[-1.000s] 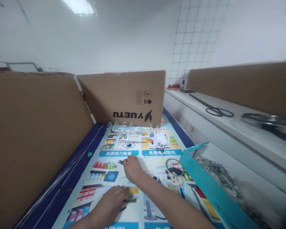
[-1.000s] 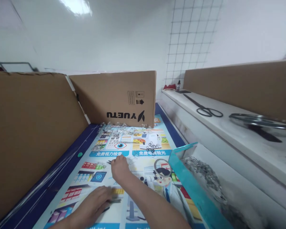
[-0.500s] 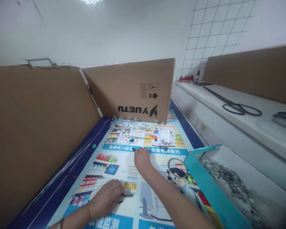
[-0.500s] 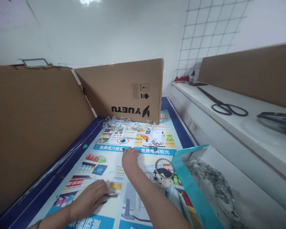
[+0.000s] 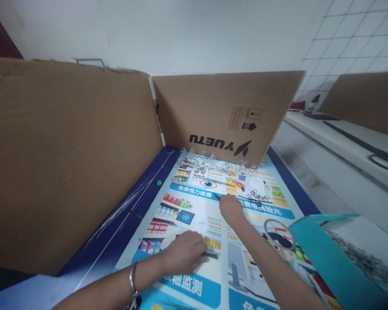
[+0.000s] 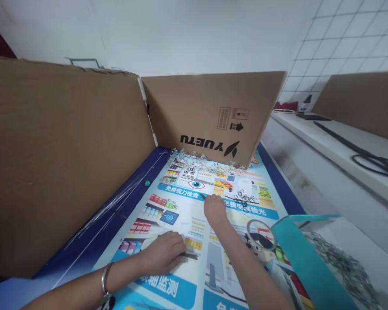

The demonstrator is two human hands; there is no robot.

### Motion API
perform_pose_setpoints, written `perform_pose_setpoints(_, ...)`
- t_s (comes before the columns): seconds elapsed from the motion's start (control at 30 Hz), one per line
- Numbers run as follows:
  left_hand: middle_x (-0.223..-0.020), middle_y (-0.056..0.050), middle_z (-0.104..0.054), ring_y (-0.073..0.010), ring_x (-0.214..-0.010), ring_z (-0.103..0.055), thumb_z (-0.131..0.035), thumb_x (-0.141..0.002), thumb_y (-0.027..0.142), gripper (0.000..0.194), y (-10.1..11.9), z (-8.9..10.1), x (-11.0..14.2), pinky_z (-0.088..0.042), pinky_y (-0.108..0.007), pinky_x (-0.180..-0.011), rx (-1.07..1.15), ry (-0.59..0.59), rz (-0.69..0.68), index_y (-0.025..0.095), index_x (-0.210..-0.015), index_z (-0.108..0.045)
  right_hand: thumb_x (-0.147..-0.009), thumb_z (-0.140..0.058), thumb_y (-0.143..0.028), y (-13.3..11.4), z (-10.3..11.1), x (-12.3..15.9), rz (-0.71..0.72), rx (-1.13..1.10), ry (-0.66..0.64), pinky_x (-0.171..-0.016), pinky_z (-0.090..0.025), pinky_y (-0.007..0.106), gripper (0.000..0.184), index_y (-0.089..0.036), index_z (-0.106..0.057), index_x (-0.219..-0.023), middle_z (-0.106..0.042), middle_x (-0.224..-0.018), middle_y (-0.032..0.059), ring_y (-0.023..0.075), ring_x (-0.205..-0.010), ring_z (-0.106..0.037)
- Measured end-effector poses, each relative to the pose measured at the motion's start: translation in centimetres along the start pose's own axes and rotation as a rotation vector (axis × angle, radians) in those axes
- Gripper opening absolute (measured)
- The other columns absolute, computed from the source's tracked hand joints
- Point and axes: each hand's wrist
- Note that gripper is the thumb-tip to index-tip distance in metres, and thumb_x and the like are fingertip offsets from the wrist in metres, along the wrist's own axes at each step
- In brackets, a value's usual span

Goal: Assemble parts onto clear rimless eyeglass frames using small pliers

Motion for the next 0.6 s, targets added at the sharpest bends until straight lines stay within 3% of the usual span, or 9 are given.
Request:
perform_pose_setpoints(0.2, -0.086, -0.004, -0.055, -0.0171, -0.080, -0.049, -0.042, -0.084, 0.038, 0.021, -0.7, -0.3, 0.3, -0.036, -0.028, -0.071, 0.039, 0.045, -0.042, 0.018, -0.085, -0.051, -0.081, -0.035, -0.009, 0.0, -0.3, 0.4, 0.028, 0.083, 0.020, -0.056, -0.037, 0.030, 0.021, -0.007, -0.055, -0.085, -0.055, -0.079, 0.0169, 0.0246, -0.075, -0.052)
perform_pose_setpoints(0.37, -0.089, -0.003, -0.056, -0.0170, -0.082, -0.049, -0.046, -0.083, 0.037, 0.019, -0.9, -0.6, 0.5, -0.037, -0.028, -0.071, 0.044, 0.055, -0.039, 0.019, -0.087, -0.051, -0.082, -0.042, -0.016, 0.0, 1.4, 1.2, 0.065, 0.119, 0.061, -0.062, -0.037, 0.030, 0.014, -0.011, -0.054, -0.084, -0.056, -0.077, 0.0120, 0.0222, -0.077, -0.053)
perform_pose_setpoints(0.5, -0.089, -0.001, -0.057, -0.0169, -0.082, -0.050, -0.050, -0.082, 0.034, 0.015, -1.2, -1.1, 0.7, -0.037, -0.028, -0.069, 0.021, 0.060, -0.053, 0.020, -0.087, -0.051, -0.081, -0.046, -0.021, 2.0, 3.1, 2.5, 0.040, 0.167, 0.112, -0.063, -0.036, 0.031, 0.012, -0.012, -0.053, -0.082, -0.056, -0.076, 0.0114, 0.0226, -0.075, -0.053)
perform_pose_setpoints(0.6, -0.088, -0.001, -0.057, -0.0168, -0.082, -0.051, -0.052, -0.081, 0.034, 0.014, -1.5, -1.6, 0.6, -0.037, -0.028, -0.068, -0.001, 0.069, -0.064, 0.020, -0.085, -0.052, -0.081, -0.045, -0.020, 4.6, 3.0, 3.9, -0.040, 0.220, 0.125, -0.061, -0.036, 0.031, 0.012, -0.012, -0.053, -0.078, -0.055, -0.073, 0.0112, 0.0226, -0.073, -0.054)
Point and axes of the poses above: each hand's wrist, its own x-axis away from the middle knuckle, its own z-axis out of the back of the hand, y = z × x
